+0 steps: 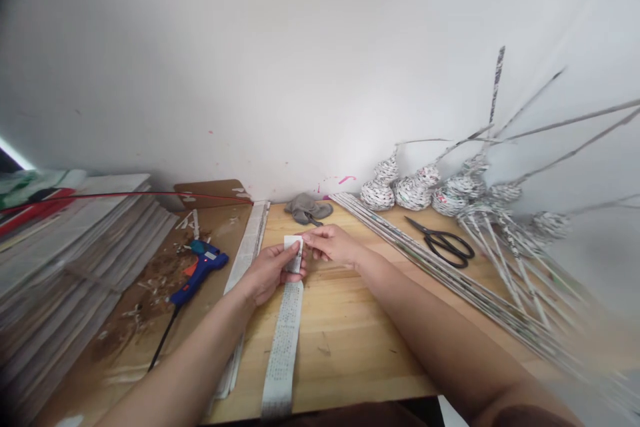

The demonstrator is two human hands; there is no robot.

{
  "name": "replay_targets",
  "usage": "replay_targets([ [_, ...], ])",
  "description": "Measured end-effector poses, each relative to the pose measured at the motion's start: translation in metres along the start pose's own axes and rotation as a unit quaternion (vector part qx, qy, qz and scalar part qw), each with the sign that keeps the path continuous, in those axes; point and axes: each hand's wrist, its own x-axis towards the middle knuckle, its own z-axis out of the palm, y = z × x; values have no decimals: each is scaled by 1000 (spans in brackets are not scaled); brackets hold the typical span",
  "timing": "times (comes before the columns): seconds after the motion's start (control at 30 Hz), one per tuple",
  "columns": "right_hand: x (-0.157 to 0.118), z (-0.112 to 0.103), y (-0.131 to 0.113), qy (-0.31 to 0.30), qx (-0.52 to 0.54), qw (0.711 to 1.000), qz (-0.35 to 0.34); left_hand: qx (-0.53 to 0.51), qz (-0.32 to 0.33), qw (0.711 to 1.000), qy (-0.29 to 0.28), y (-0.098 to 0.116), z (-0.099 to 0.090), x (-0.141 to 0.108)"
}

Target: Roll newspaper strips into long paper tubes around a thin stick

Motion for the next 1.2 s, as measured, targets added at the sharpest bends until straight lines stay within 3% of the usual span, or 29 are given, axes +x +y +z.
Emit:
replay_targets([
  [0.23, 2, 2, 4, -34, -23, 999, -32, 31, 2, 999, 14, -1, 4, -2],
  [0.7, 0, 5, 4, -26, -96, 991, -93, 83, 9, 996, 31, -3, 7, -3],
  [1.07, 3, 3, 9, -12, -44, 998, -38, 95, 6, 995, 15, -2, 7, -5],
  [1.2, 6, 6, 12, 21, -8, 1000, -13, 88, -8, 996, 19, 0, 9, -6],
])
